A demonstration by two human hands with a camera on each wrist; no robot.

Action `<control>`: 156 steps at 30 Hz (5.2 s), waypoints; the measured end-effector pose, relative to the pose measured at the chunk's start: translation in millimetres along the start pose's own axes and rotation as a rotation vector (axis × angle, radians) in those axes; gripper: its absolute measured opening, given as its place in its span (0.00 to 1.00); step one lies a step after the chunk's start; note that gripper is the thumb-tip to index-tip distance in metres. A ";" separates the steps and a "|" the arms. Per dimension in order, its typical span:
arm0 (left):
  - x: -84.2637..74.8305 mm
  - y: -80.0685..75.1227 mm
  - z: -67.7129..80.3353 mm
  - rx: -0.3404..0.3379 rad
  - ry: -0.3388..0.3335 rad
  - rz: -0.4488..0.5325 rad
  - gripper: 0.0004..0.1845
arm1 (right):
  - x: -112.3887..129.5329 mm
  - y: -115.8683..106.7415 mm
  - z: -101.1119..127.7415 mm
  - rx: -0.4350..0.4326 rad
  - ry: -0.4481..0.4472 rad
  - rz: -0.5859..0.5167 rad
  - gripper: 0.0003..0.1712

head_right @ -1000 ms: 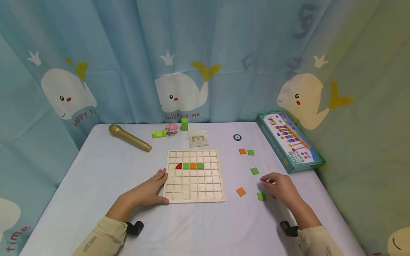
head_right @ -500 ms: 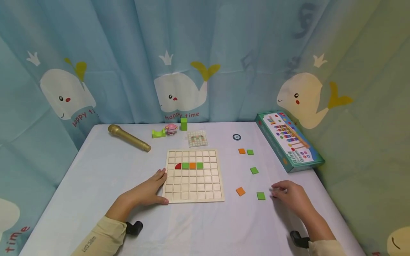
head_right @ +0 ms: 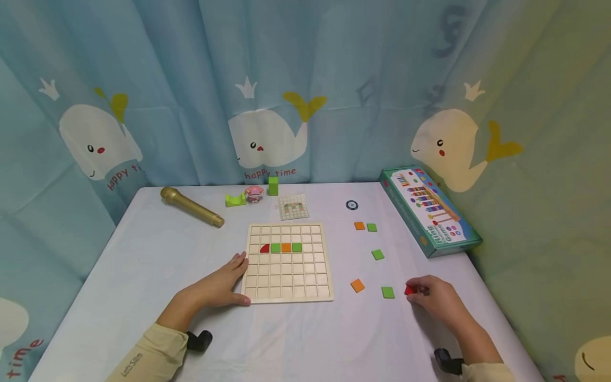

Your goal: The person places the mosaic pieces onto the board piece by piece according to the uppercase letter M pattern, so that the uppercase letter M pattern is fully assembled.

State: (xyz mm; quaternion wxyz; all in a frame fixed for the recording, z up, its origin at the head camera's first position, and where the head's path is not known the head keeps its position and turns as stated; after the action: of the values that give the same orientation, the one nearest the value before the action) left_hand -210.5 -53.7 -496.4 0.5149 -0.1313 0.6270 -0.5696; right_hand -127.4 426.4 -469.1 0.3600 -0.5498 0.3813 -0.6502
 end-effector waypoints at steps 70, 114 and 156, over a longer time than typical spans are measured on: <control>4.9 3.7 -2.8 -0.012 -0.017 -0.004 0.57 | 96.7 14.6 -81.9 -0.045 -0.113 -0.242 0.17; 0.6 -0.5 -2.2 -0.007 -0.015 -0.011 0.57 | 184.7 77.4 -130.5 0.036 -0.248 -0.293 0.03; 2.6 1.0 -3.0 0.008 -0.023 0.001 0.57 | 214.8 97.8 -133.9 0.125 -0.340 -0.146 0.03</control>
State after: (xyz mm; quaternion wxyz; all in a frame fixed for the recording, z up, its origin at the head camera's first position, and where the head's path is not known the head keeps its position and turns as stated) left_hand -213.6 -53.6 -499.1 0.5228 -0.1355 0.6190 -0.5702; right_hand -284.5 205.1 -475.8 0.4044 -0.6547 0.2329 -0.5946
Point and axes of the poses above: each hand's wrist, its own z-axis away from the middle knuckle, its own y-axis out of the palm, x = y × z, the point moved 7 cm from there along -z, towards the middle knuckle, and after that the axes turned 4 degrees about -x, right-handed, at the moved point
